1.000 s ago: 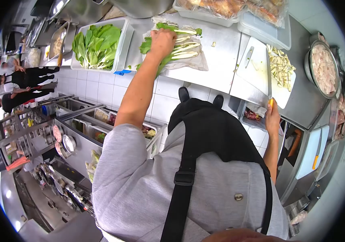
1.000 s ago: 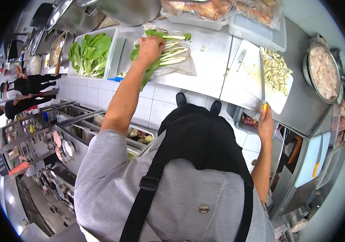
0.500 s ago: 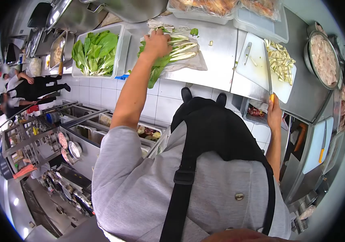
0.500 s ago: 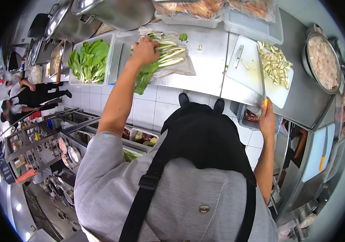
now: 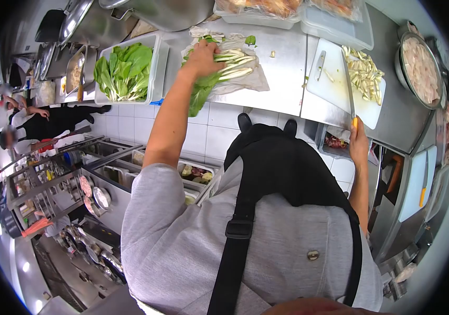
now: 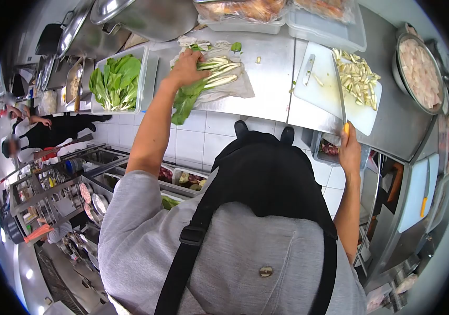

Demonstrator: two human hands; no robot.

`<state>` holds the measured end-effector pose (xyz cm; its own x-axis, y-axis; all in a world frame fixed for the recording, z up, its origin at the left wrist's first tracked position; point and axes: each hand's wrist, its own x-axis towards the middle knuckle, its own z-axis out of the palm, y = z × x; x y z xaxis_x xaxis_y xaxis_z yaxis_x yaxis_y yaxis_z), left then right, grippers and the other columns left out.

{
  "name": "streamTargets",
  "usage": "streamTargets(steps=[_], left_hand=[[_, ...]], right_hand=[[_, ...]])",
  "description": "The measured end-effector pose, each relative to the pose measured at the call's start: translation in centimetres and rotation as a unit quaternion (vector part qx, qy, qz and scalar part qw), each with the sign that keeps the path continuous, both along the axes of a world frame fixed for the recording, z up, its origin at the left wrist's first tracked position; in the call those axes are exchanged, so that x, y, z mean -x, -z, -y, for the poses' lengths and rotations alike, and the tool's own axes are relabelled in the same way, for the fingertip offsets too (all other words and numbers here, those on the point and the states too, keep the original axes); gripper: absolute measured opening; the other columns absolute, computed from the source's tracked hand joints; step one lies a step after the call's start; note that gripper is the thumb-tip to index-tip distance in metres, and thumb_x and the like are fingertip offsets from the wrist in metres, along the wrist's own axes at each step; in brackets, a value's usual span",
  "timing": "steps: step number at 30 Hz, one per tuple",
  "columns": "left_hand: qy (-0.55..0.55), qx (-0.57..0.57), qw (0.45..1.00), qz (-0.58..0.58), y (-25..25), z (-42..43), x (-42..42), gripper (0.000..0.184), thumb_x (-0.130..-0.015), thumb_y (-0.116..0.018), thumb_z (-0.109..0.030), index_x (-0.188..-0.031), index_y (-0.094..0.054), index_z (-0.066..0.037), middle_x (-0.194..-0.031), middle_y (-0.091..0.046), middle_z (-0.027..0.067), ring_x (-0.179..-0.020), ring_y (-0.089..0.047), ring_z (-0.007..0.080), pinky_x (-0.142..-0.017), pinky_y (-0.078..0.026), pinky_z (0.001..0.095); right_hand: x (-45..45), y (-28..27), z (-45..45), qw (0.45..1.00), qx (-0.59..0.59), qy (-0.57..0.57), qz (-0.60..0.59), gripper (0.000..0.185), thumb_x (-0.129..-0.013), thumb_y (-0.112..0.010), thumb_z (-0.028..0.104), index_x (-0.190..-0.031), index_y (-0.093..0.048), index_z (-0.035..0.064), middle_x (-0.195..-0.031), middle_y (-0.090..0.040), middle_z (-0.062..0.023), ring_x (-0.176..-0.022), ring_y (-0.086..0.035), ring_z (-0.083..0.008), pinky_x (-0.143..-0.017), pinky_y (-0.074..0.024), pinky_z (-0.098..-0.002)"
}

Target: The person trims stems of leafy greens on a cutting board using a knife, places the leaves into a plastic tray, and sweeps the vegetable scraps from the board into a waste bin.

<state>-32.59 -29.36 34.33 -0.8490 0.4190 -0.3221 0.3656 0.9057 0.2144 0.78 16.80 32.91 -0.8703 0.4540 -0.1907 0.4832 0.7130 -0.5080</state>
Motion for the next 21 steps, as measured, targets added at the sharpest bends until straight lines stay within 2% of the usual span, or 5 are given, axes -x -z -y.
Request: streamTargets(steps=[5, 8, 14, 17, 21], left_hand=[[-0.009, -0.018, 1.0, -0.018, 1.2, 0.3, 0.6, 0.043, -0.082, -0.075, -0.029, -0.121, -0.066, -0.013, -0.124, -0.065, 0.0144, -0.119, -0.058, 0.0356, -0.103, -0.037, 0.0599], [-0.008, -0.048, 0.997, -0.059, -0.7, 0.2, 0.0, 0.04, -0.083, -0.072, -0.027, -0.12, -0.067, -0.014, -0.117, -0.069, 0.0127, -0.118, -0.059, 0.0347, -0.103, -0.035, 0.057], [0.062, -0.005, 0.996, -0.068, -1.5, -0.2, -4.1, 0.054, -0.073, -0.08, -0.034, -0.12, -0.068, -0.01, -0.121, -0.066, 0.0138, -0.118, -0.057, 0.0344, -0.099, -0.036, 0.0542], [0.038, 0.011, 0.992, -0.118, -0.5, -0.5, -5.7, 0.061, -0.069, -0.083, -0.035, -0.122, -0.068, -0.009, -0.12, -0.062, 0.0116, -0.118, -0.054, 0.0319, -0.101, -0.036, 0.0511], [0.081, -0.029, 0.985, -0.151, 0.9, -0.8, -6.4, 0.058, -0.066, -0.085, -0.027, -0.117, -0.065, -0.009, -0.115, -0.063, 0.0103, -0.115, -0.056, 0.0332, -0.099, -0.036, 0.0507]], right_hand=[[0.1, -0.1, 0.1, 1.0, 0.004, 0.011, 0.011, 0.046, -0.109, -0.046, 0.032, -0.151, -0.046, 0.0118, -0.116, -0.068, -0.0307, -0.108, -0.066, -0.0492, -0.09, -0.0516, -0.0511], [0.1, -0.6, 0.3, 1.0, 0.011, 0.018, 0.023, 0.046, -0.11, -0.045, 0.032, -0.151, -0.046, 0.0115, -0.117, -0.068, -0.0306, -0.109, -0.065, -0.0491, -0.09, -0.0517, -0.0504], [0.1, -0.3, 0.2, 1.0, 0.015, 0.014, 0.012, 0.046, -0.11, -0.045, 0.032, -0.15, -0.046, 0.0107, -0.121, -0.067, -0.0296, -0.112, -0.064, -0.0487, -0.093, -0.0513, -0.0497], [0.0, -0.2, 0.4, 1.0, 0.012, 0.019, 0.008, 0.046, -0.11, -0.045, 0.033, -0.151, -0.047, 0.0112, -0.123, -0.067, -0.0292, -0.113, -0.064, -0.0487, -0.094, -0.0511, -0.0499], [0.0, 0.0, 0.2, 0.999, 0.021, 0.026, 0.014, 0.046, -0.109, -0.045, 0.033, -0.151, -0.047, 0.012, -0.124, -0.066, -0.0293, -0.114, -0.064, -0.0487, -0.094, -0.051, -0.05]])
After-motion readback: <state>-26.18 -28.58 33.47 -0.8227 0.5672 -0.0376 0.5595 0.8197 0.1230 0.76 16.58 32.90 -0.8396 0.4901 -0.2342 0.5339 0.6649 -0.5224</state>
